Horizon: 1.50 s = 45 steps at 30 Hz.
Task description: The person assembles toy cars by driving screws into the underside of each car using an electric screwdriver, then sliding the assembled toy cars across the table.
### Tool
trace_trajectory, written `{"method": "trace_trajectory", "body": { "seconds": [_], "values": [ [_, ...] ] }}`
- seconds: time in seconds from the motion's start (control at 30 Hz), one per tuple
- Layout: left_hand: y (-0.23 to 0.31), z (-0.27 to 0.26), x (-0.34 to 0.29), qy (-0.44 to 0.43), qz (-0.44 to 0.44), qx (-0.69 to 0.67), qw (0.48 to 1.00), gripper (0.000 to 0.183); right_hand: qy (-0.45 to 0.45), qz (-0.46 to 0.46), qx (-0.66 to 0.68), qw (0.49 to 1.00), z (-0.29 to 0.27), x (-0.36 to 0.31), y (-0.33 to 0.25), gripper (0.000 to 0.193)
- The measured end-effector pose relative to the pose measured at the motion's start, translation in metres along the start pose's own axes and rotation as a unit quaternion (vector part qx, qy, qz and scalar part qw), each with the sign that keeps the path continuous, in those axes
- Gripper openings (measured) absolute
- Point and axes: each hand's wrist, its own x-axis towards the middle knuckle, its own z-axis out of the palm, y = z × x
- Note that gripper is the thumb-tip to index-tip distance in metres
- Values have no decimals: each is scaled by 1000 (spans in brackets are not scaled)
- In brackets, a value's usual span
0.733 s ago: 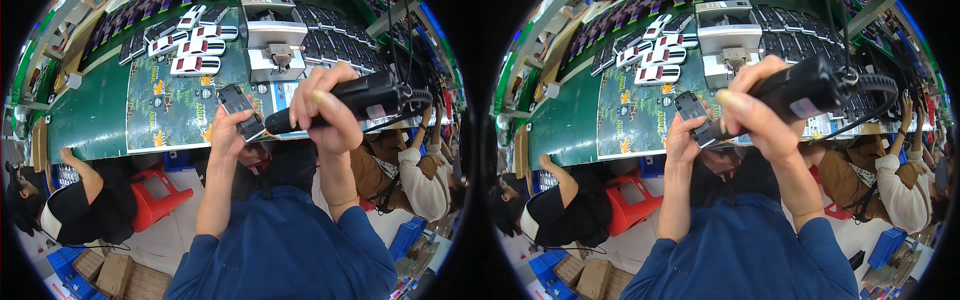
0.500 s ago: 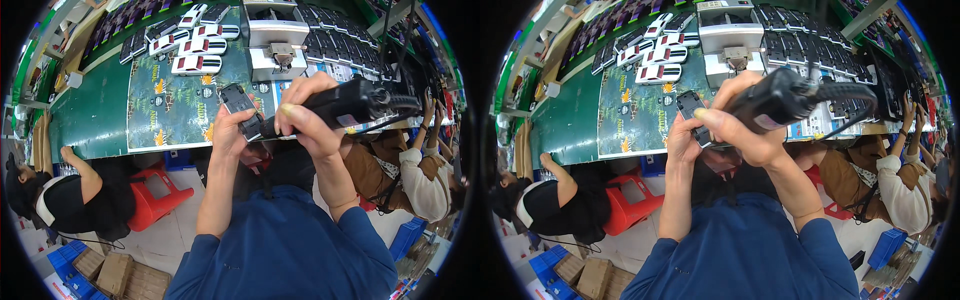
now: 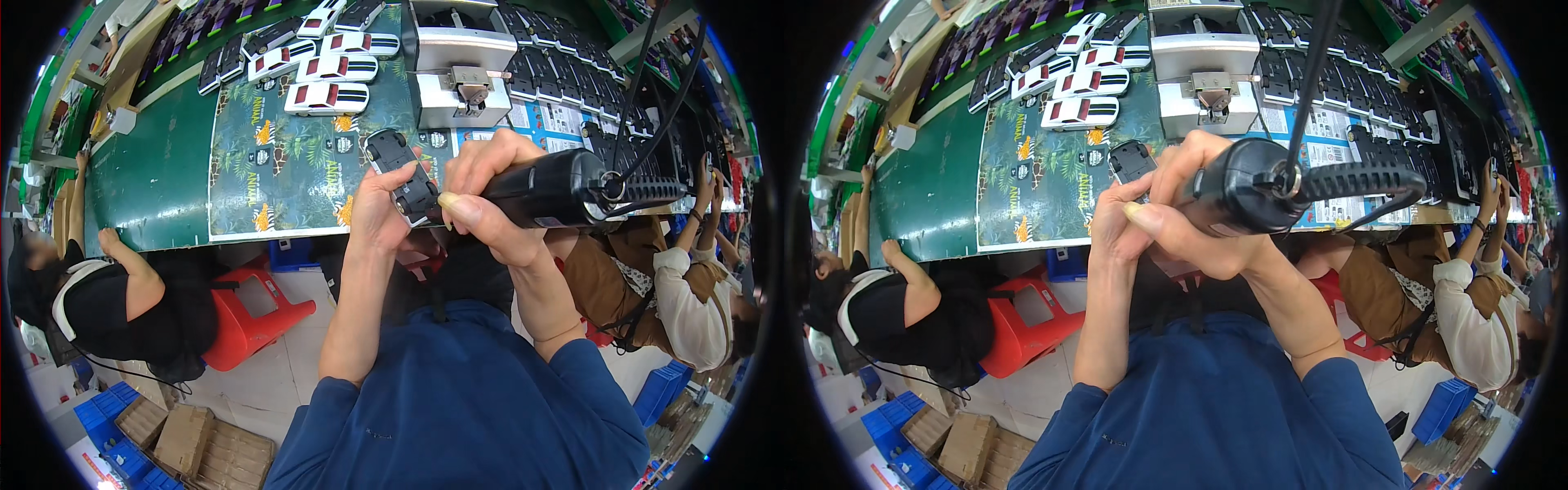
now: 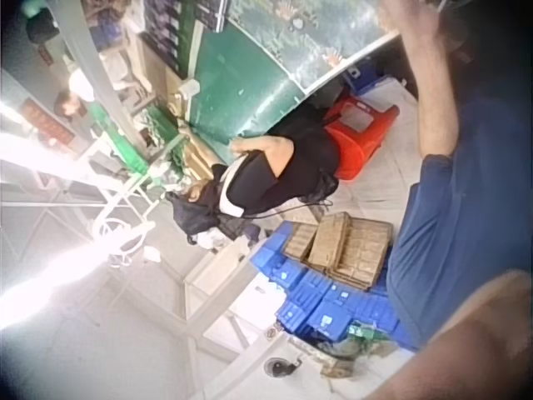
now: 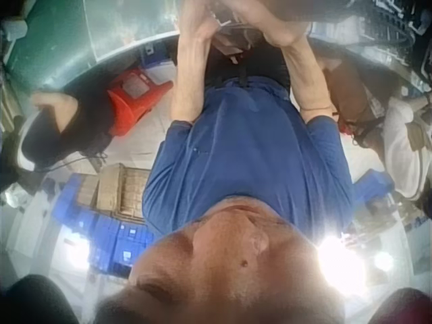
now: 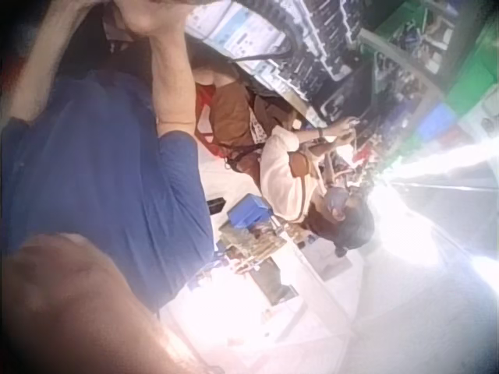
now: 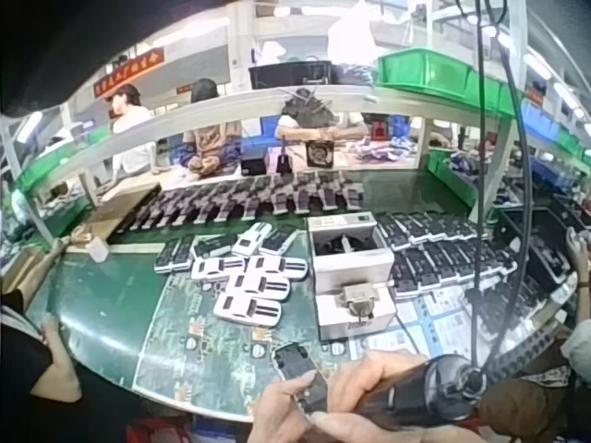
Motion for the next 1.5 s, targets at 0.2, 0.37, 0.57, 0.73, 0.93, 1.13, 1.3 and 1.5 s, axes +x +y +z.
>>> {"method": "trace_trajectory", "body": {
  "seconds": [0.2, 0.37, 0.57, 0.73, 0.93, 1.13, 1.3, 1.5],
  "values": [
    [2, 7, -7, -12, 36, 7, 999, 37, 61, 26, 18, 998, 5, -5, -10, 18],
    [1, 4, -7, -37, 51, 26, 998, 42, 27, 25, -3, 999, 0, -8, -14, 19],
    [14, 25, -14, -32, 141, 207, 968, 46, 2, -36, 42, 998, -9, -9, -20, 21],
    [86, 10, -7, -102, 471, 787, 386, 84, 34, -79, 78, 993, -42, -16, -28, 20],
    [214, -52, -51, -13, 327, 940, 96, 107, 89, -71, 47, 992, -83, -30, -30, 19],
    [209, -65, -80, 55, 476, 864, 152, 105, 114, -51, 53, 991, -98, -46, -25, 18],
    [52, -11, -34, -100, 552, 740, 372, 43, 130, -63, 41, 989, -92, -61, -40, 18],
    [-110, 82, 35, -201, 395, 692, 570, 44, 121, -71, 88, 986, -106, -80, -71, 26]
  ]
}}
